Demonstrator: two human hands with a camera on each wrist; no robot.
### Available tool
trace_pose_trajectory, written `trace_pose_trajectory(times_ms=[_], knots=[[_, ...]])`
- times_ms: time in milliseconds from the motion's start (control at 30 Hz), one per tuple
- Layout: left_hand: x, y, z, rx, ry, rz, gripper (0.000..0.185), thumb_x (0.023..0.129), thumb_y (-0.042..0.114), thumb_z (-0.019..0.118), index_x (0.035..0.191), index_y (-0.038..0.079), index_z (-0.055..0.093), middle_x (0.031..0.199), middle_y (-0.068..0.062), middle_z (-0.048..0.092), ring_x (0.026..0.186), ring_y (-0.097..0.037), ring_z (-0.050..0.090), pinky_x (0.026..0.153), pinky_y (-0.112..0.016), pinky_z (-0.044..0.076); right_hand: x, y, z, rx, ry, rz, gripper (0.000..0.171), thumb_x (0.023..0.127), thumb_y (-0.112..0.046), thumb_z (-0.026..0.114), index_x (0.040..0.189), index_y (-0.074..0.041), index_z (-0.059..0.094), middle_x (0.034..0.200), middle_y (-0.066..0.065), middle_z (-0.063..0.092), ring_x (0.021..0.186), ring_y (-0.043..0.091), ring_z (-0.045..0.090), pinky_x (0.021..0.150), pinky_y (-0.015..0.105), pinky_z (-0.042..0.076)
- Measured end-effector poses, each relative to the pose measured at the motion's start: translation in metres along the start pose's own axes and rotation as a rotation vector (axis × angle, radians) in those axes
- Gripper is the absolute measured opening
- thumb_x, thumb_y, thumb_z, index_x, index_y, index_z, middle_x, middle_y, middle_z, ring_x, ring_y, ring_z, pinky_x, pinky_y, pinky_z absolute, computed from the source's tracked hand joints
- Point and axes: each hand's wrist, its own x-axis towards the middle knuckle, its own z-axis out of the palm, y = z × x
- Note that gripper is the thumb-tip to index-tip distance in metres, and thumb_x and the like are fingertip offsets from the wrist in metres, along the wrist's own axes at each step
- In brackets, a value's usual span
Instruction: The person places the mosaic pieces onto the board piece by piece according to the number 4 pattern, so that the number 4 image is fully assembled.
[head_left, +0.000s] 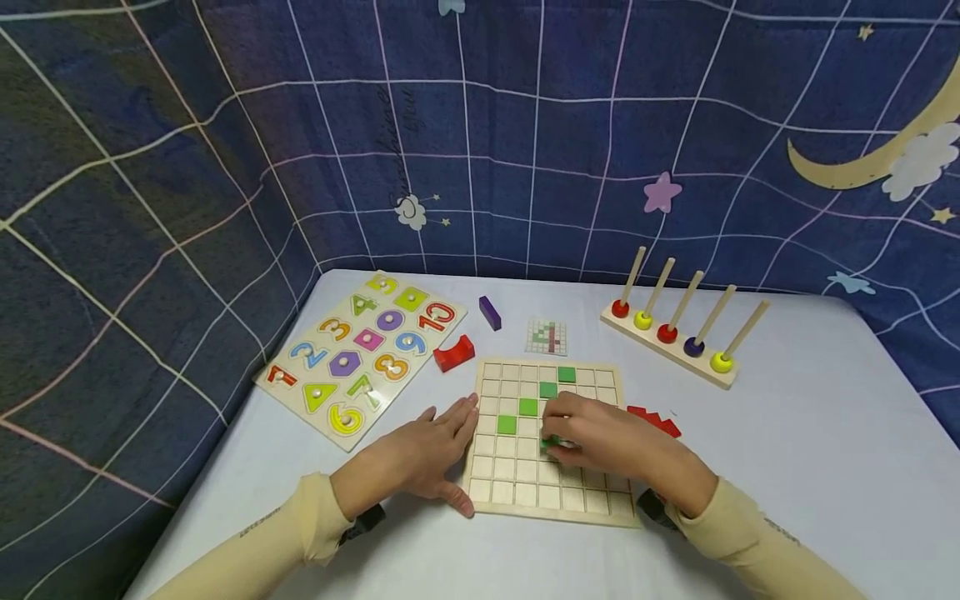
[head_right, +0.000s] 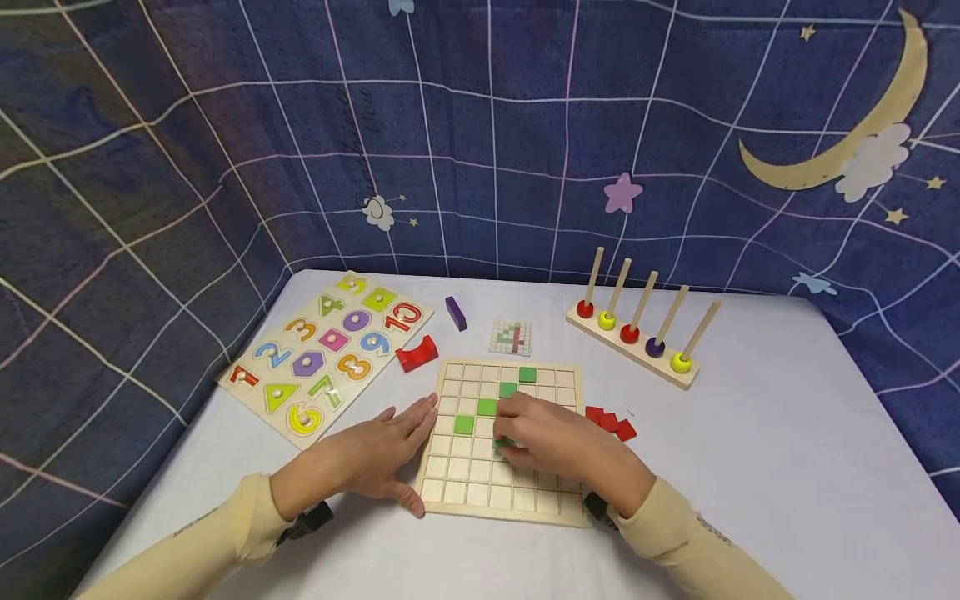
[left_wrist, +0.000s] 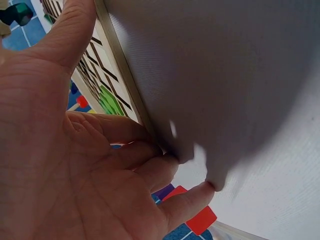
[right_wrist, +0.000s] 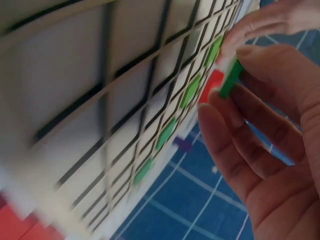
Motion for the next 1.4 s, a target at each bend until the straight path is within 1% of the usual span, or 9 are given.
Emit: trace_pose_trajectory(times_ms=[133, 200, 333, 400, 600, 800, 1067, 1233, 1400], knots=[[-0.004, -0.001, 0.002, -0.014, -0.005, -0.003, 0.132, 0.075, 0.080, 0.078, 0.169, 0.002, 0.027, 0.181, -0.014, 0.017, 0.169, -0.024, 0.021, 0.132, -0.051, 0.035, 0.023, -0.006, 0.010, -0.019, -0.037, -0.015, 0.010, 0.092, -0.013, 0.086, 0.093, -0.011, 0.077, 0.095, -0.002, 0.068, 0.086, 0.009, 0.059, 0.078, 0.017, 0.057], [-0.005, -0.002, 0.003, -0.003, -0.004, -0.002, 0.132, 0.076, 0.080, 0.077, 0.169, 0.002, 0.027, 0.181, -0.014, 0.017, 0.169, -0.024, 0.021, 0.131, -0.051, 0.036, 0.033, -0.008, 0.014, -0.017, -0.056, -0.019, 0.007, 0.093, -0.013, 0.085, 0.093, -0.012, 0.078, 0.093, -0.002, 0.067, 0.085, 0.009, 0.060, 0.078, 0.017, 0.057], [-0.005, -0.003, 0.002, 0.023, 0.016, 0.021, 0.131, 0.077, 0.081, 0.075, 0.169, 0.001, 0.027, 0.181, -0.015, 0.019, 0.168, -0.025, 0.023, 0.130, -0.052, 0.038, 0.045, -0.011, 0.023, 0.001, -0.087, -0.006, 0.004, 0.094, -0.011, 0.084, 0.092, -0.011, 0.081, 0.092, -0.001, 0.067, 0.085, 0.010, 0.061, 0.078, 0.017, 0.057], [-0.005, -0.003, 0.000, 0.028, 0.024, 0.030, 0.131, 0.077, 0.081, 0.075, 0.168, 0.000, 0.027, 0.180, -0.016, 0.019, 0.168, -0.026, 0.024, 0.129, -0.053, 0.038, 0.049, -0.012, 0.026, 0.011, -0.101, 0.003, 0.006, 0.094, -0.009, 0.082, 0.089, -0.011, 0.081, 0.091, 0.000, 0.067, 0.085, 0.010, 0.062, 0.077, 0.017, 0.058], [-0.003, -0.003, -0.001, 0.029, 0.013, 0.031, 0.132, 0.077, 0.081, 0.076, 0.168, 0.000, 0.027, 0.181, -0.016, 0.018, 0.168, -0.025, 0.023, 0.130, -0.052, 0.038, 0.053, -0.014, 0.030, 0.009, -0.117, -0.004, 0.007, 0.095, -0.005, 0.080, 0.090, -0.009, 0.083, 0.094, 0.001, 0.071, 0.087, 0.011, 0.066, 0.077, 0.016, 0.058], [-0.003, -0.003, -0.001, 0.027, 0.014, 0.037, 0.131, 0.077, 0.081, 0.076, 0.168, -0.001, 0.027, 0.180, -0.017, 0.018, 0.168, -0.026, 0.024, 0.129, -0.053, 0.038, 0.051, -0.016, 0.025, 0.033, -0.181, -0.003, 0.006, 0.094, -0.006, 0.081, 0.090, -0.010, 0.085, 0.098, 0.003, 0.069, 0.090, 0.012, 0.064, 0.077, 0.014, 0.058], [-0.002, -0.005, -0.003, 0.021, 0.005, 0.032, 0.131, 0.078, 0.080, 0.075, 0.168, -0.001, 0.026, 0.181, -0.017, 0.017, 0.168, -0.025, 0.022, 0.130, -0.052, 0.037, 0.054, -0.014, 0.024, 0.057, -0.157, -0.010, 0.005, 0.094, -0.007, 0.082, 0.094, -0.009, 0.087, 0.096, 0.003, 0.068, 0.087, 0.011, 0.061, 0.079, 0.014, 0.058], [-0.002, -0.004, -0.003, 0.017, 0.000, 0.030, 0.131, 0.078, 0.080, 0.076, 0.168, -0.001, 0.026, 0.181, -0.017, 0.017, 0.168, -0.026, 0.022, 0.130, -0.052, 0.037, 0.053, -0.016, 0.023, 0.037, -0.161, -0.010, 0.005, 0.095, -0.007, 0.082, 0.095, -0.009, 0.086, 0.096, 0.003, 0.068, 0.088, 0.011, 0.061, 0.079, 0.014, 0.058], [-0.003, -0.003, -0.003, 0.009, -0.002, 0.030, 0.131, 0.077, 0.080, 0.076, 0.169, 0.000, 0.026, 0.181, -0.016, 0.017, 0.169, -0.025, 0.022, 0.130, -0.052, 0.037, 0.050, -0.019, 0.020, 0.035, -0.186, 0.028, 0.008, 0.094, -0.008, 0.082, 0.102, -0.008, 0.084, 0.100, 0.003, 0.070, 0.091, 0.012, 0.063, 0.082, 0.015, 0.059]])
